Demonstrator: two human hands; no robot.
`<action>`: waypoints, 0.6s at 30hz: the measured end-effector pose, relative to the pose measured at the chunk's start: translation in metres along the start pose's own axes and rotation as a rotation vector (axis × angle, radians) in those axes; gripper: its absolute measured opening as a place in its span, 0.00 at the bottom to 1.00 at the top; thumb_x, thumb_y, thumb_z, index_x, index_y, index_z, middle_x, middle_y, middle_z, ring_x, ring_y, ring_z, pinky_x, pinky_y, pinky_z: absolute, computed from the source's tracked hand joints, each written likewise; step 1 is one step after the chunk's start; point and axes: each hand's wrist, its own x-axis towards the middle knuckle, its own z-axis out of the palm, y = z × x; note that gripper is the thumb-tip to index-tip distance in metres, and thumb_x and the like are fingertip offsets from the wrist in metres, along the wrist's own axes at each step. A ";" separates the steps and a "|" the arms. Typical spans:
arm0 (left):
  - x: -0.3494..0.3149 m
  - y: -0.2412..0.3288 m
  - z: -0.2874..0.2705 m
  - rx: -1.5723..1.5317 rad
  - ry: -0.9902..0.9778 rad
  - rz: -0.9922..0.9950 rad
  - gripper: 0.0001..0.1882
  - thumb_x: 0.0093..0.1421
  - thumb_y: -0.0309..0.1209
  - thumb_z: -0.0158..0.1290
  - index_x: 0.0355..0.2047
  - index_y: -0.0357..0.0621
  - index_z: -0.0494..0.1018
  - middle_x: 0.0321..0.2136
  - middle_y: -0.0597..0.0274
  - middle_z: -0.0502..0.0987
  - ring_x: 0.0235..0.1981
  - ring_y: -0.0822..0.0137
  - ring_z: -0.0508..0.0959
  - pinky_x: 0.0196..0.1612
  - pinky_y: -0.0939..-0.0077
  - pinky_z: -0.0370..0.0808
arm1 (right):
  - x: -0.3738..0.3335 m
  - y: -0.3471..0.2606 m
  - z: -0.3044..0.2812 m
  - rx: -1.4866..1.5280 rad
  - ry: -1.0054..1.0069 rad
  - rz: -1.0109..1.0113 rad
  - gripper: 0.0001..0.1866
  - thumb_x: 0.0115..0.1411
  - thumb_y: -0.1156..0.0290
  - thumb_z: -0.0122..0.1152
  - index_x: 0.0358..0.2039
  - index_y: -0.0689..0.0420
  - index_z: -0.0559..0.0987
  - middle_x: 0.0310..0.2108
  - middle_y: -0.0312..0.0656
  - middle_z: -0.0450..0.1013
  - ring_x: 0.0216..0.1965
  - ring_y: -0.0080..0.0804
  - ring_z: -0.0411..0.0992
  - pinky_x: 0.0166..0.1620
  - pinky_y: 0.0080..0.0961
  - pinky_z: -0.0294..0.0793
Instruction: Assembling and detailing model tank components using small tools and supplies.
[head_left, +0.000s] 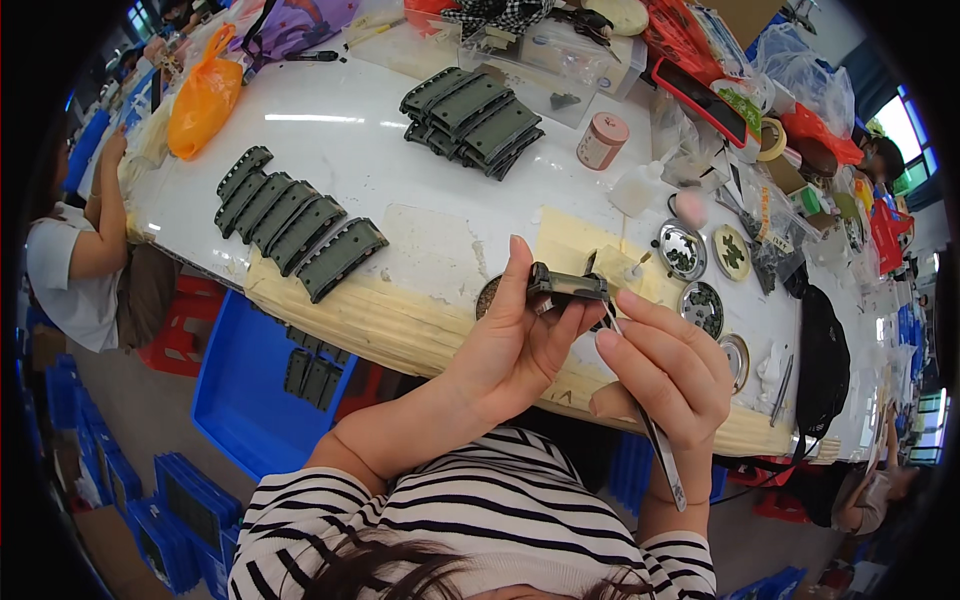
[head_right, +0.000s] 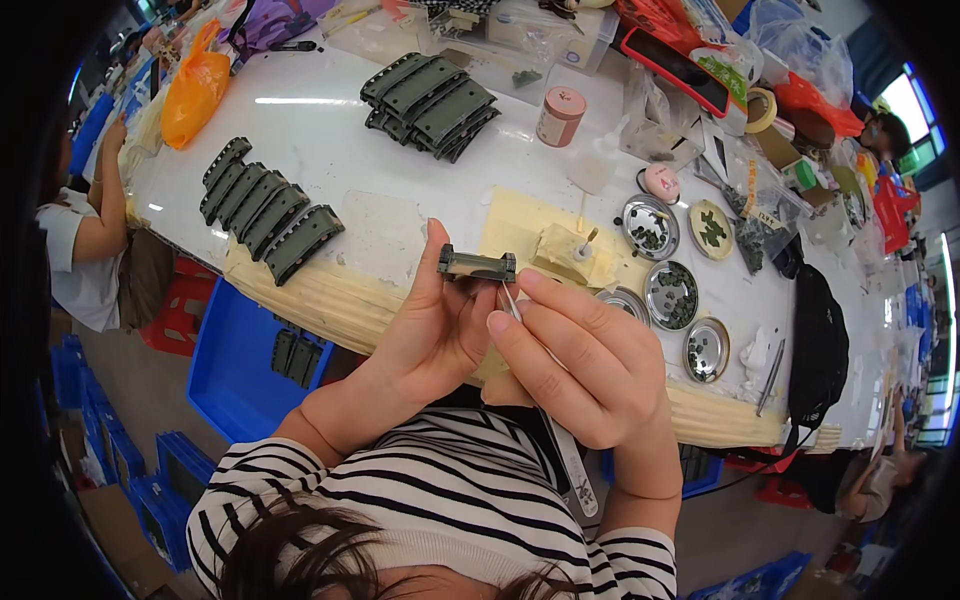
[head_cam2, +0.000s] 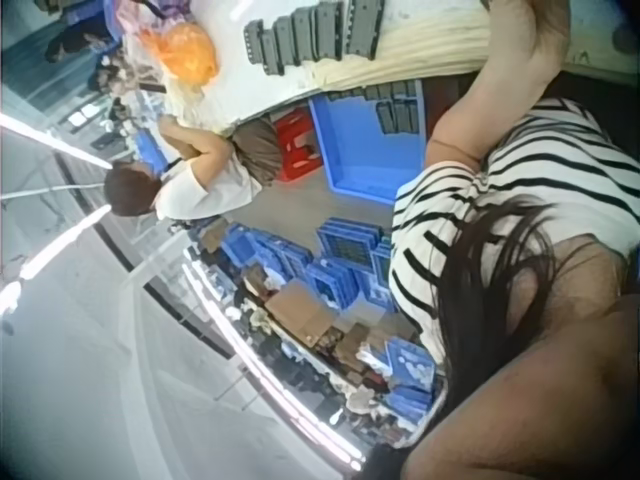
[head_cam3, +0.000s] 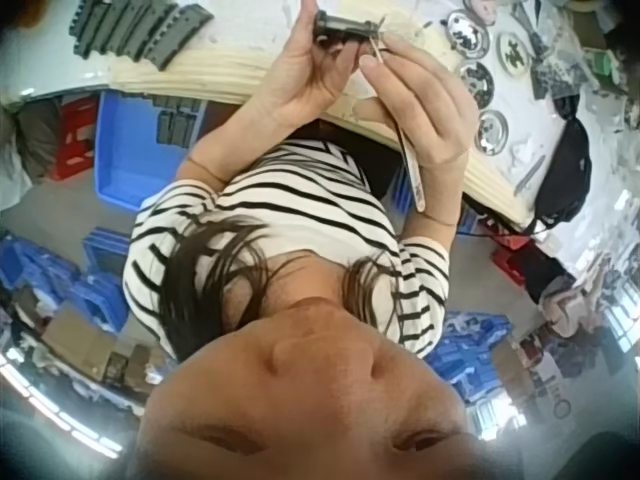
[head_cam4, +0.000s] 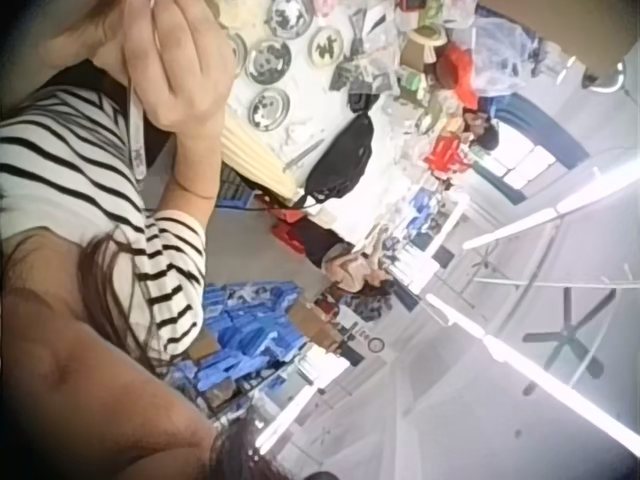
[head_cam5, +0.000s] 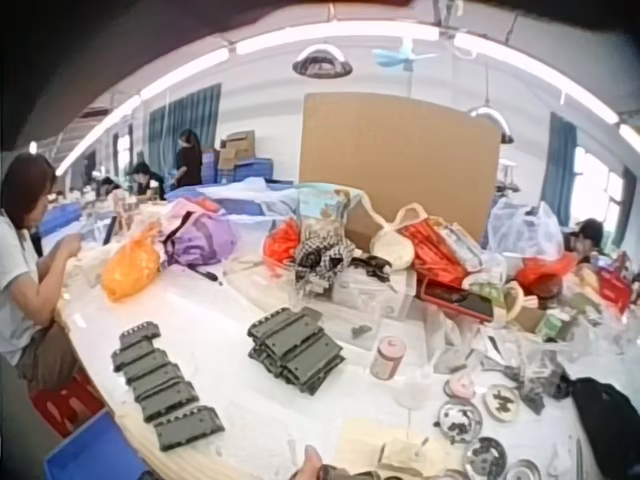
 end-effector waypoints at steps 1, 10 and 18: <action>0.000 0.000 -0.002 0.000 -0.023 -0.005 0.30 0.60 0.55 0.47 0.46 0.38 0.67 0.41 0.58 0.75 0.39 0.68 0.79 0.41 0.87 0.81 | -0.001 0.001 0.000 0.003 -0.002 -0.002 0.17 0.50 0.62 0.67 0.34 0.61 0.80 0.30 0.41 0.75 0.37 0.41 0.78 0.34 0.27 0.80; -0.004 -0.001 -0.005 0.078 -0.094 0.070 0.28 0.63 0.56 0.43 0.44 0.42 0.70 0.40 0.61 0.77 0.41 0.71 0.79 0.46 0.83 0.78 | -0.002 0.004 0.001 0.014 -0.016 -0.019 0.17 0.50 0.61 0.67 0.35 0.62 0.80 0.29 0.41 0.74 0.36 0.40 0.78 0.31 0.26 0.79; -0.004 -0.002 -0.005 0.127 -0.051 0.117 0.25 0.62 0.56 0.44 0.40 0.47 0.71 0.38 0.62 0.78 0.40 0.69 0.80 0.45 0.82 0.78 | 0.001 0.003 -0.001 0.014 -0.034 -0.025 0.18 0.50 0.59 0.67 0.34 0.61 0.80 0.28 0.40 0.74 0.35 0.40 0.78 0.30 0.26 0.79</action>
